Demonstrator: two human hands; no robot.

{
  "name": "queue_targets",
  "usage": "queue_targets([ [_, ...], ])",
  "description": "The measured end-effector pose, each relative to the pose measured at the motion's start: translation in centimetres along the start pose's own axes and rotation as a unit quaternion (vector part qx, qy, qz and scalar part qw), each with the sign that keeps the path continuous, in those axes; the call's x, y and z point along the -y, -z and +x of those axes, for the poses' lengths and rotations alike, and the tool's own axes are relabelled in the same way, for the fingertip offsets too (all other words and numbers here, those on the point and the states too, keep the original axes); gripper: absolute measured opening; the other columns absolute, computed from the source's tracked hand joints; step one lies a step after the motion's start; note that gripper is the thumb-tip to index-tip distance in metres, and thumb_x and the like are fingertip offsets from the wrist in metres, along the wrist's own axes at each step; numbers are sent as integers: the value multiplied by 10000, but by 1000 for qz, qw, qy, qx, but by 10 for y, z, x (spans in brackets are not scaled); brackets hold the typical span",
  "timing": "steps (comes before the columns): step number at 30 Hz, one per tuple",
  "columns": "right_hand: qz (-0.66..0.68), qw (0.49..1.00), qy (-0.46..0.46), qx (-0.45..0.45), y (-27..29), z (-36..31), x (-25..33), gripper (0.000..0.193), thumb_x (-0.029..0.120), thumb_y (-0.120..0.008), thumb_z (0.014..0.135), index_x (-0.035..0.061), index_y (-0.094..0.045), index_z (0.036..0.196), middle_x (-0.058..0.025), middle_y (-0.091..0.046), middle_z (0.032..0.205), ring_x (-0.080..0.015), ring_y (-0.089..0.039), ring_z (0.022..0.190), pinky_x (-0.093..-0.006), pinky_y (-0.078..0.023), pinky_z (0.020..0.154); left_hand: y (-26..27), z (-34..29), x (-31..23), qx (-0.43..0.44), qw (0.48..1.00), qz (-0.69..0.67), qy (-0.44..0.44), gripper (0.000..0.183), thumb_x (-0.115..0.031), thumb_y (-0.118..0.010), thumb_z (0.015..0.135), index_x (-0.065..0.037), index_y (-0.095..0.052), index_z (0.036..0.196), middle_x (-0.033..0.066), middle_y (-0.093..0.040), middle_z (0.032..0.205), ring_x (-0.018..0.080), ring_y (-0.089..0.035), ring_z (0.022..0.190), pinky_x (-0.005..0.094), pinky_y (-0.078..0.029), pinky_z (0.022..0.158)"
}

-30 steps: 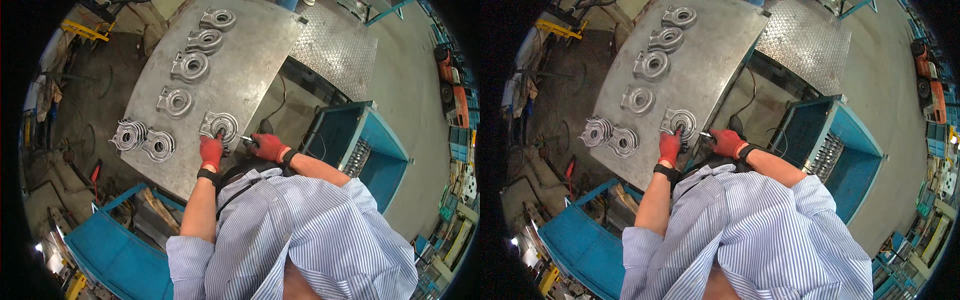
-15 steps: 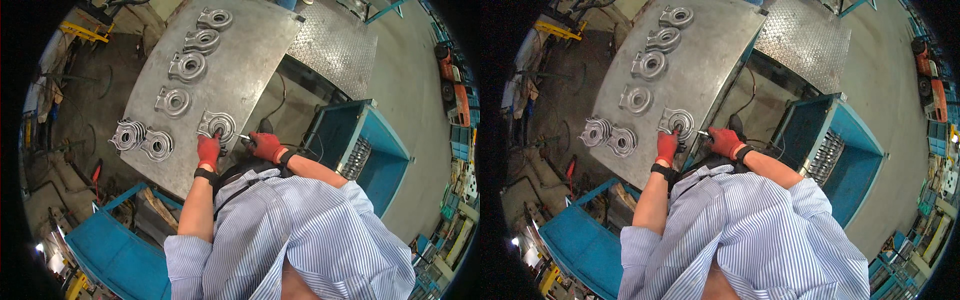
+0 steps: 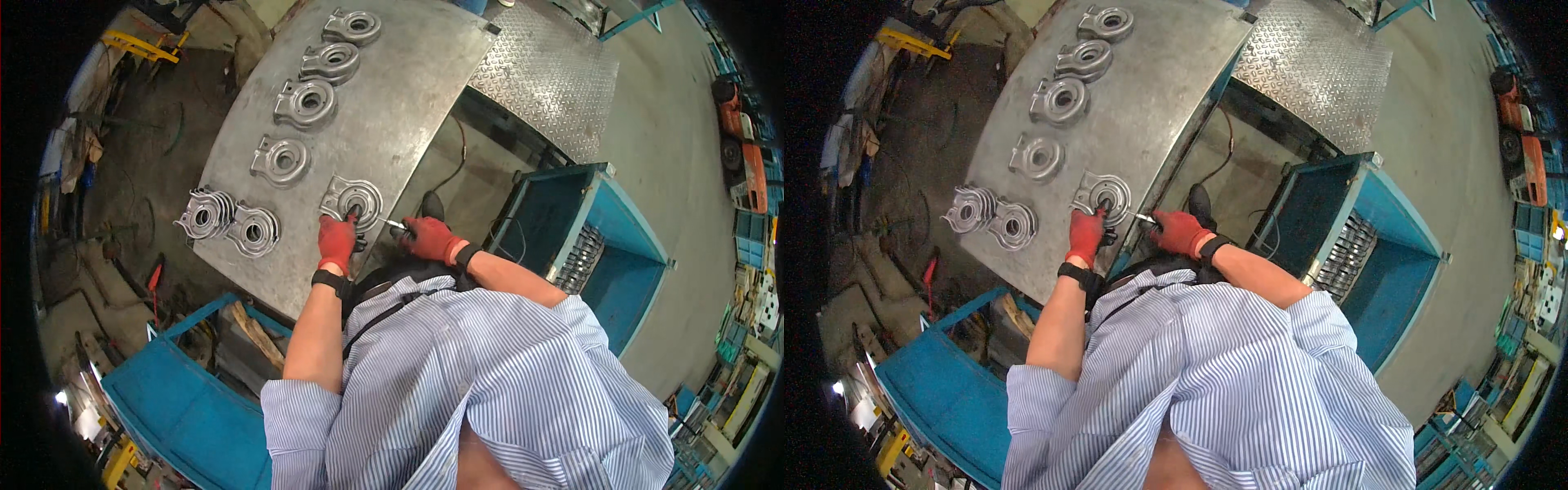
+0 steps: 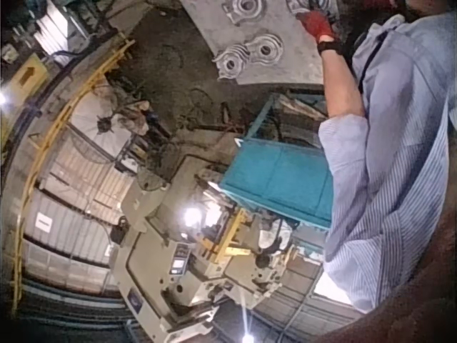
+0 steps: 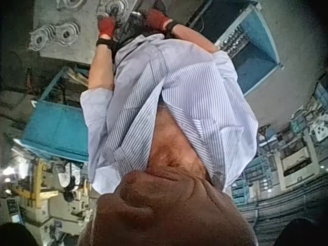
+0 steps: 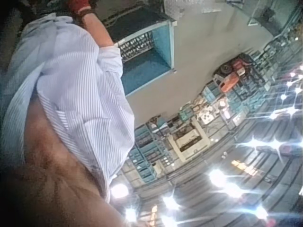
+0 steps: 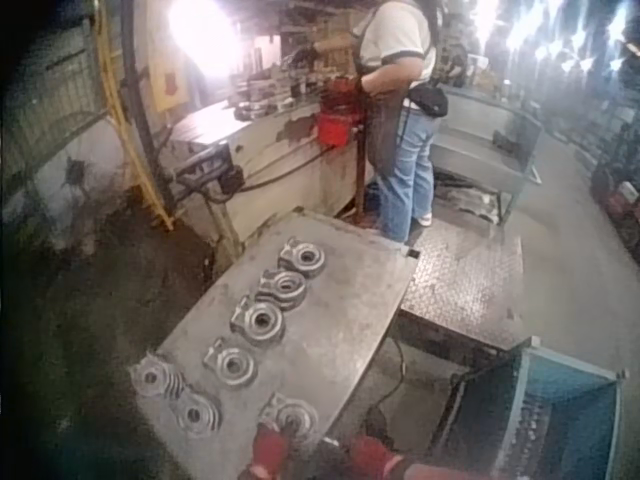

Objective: The recorder is inspecting and organizing metal castings on a table, occasionally using a small tool to check details.

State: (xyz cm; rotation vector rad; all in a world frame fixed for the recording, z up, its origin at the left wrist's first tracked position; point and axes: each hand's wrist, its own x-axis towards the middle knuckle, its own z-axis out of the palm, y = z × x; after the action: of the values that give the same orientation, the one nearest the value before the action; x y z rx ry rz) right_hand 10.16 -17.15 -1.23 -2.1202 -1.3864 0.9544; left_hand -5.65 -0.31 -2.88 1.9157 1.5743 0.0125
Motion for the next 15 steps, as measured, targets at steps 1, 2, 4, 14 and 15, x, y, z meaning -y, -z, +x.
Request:
queue_targets([
  [1,6,1000,-3,-2,-2,1,-3,436,340,-597,786,33,-550,1091,-203,-630,928,-378,-593,885,-449,-464,771,4,-2,-6,12,1000,4,12,651,-441,-692,749,105,-462,1018,300,-594,991,411,-576,977,438,-458,823],
  [2,0,1000,-8,-8,-3,-1,-5,439,340,-600,783,33,-551,1093,-204,-630,930,-376,-593,887,-449,-464,771,1,-2,-7,9,1000,2,-6,645,-438,-690,751,104,-463,1017,299,-594,992,413,-575,976,440,-458,820],
  [4,-11,1000,-4,-13,0,-2,4,444,339,-606,777,35,-553,1097,-204,-629,934,-372,-593,892,-447,-465,771,-4,-2,4,-8,999,-2,-32,633,-432,-686,756,102,-465,1016,298,-594,993,418,-573,975,443,-459,815],
  [14,32,996,15,-78,18,-13,16,466,340,-607,801,22,-546,1137,-236,-623,937,-394,-596,866,-447,-471,754,33,-22,27,3,989,-139,-51,484,-328,-688,764,38,-536,1042,260,-603,1018,404,-574,965,433,-453,799],
  [15,19,996,19,-87,20,-15,19,448,341,-604,802,32,-552,1123,-227,-628,926,-390,-601,849,-454,-472,746,35,-23,46,-5,984,-161,-79,472,-316,-689,767,40,-540,1039,255,-607,1014,392,-584,957,422,-455,797],
])
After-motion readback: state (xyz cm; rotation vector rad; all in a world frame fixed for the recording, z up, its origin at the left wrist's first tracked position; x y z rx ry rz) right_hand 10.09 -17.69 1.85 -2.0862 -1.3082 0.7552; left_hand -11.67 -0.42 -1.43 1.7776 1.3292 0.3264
